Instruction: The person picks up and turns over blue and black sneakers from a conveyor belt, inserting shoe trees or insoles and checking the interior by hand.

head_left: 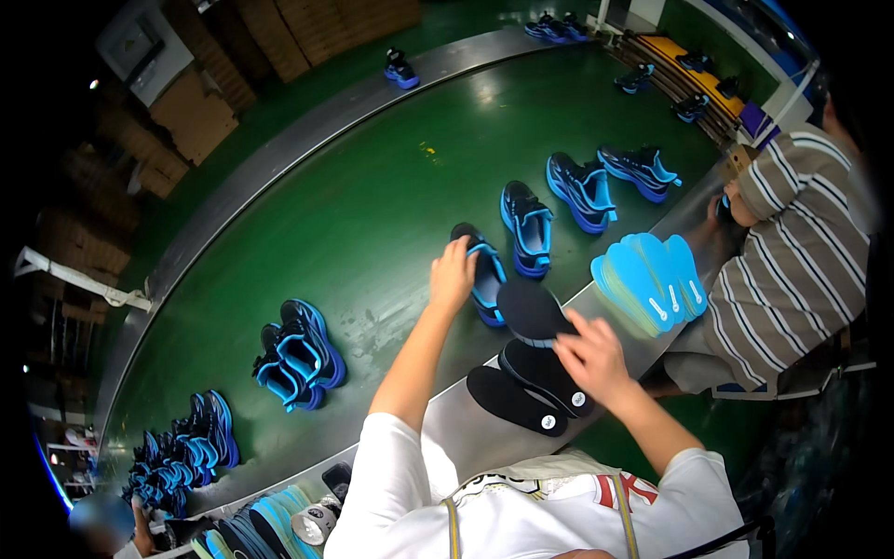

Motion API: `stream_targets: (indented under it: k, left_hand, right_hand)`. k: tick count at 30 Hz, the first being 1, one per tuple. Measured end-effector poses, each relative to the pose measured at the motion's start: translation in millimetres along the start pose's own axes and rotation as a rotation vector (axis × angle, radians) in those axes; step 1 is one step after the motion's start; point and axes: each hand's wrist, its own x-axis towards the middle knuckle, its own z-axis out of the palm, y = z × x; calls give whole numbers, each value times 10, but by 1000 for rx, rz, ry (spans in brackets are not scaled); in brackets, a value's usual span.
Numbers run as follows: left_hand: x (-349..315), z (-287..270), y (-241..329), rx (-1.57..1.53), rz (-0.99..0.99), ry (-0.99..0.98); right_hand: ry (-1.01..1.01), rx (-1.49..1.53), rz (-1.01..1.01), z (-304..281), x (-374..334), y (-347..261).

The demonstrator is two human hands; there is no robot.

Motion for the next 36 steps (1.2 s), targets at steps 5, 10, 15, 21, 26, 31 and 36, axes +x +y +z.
stream_targets:
  k: [5, 10, 15, 21, 26, 31, 36]
  left_hand:
    - [-190, -118, -10, 16, -127, 120]
    - [-172, -278, -47, -306, -534, -128]
    - [-123, -117, -306, -654, -785, -145]
    - [-253, -99, -245, -726, -761, -39]
    - [-209, -100, -231, -696, -762, -88]
    - [-226, -101, -297, -632, -703, -128]
    - [-262, -205, -273, -612, -630, -89]
  right_hand:
    - [-172, -154, -279, 457, 514, 179]
    - [-500, -366, -378, 885, 671, 294]
    - [-623, -401, -226, 1109, 866, 299]
    - [-596, -473, -305, 1018, 810, 257]
    - [-587, -407, -133, 1467, 679, 358]
    - [-574, -308, 115, 1885, 683, 344]
    - [-572, -301, 15, 1457, 760, 197]
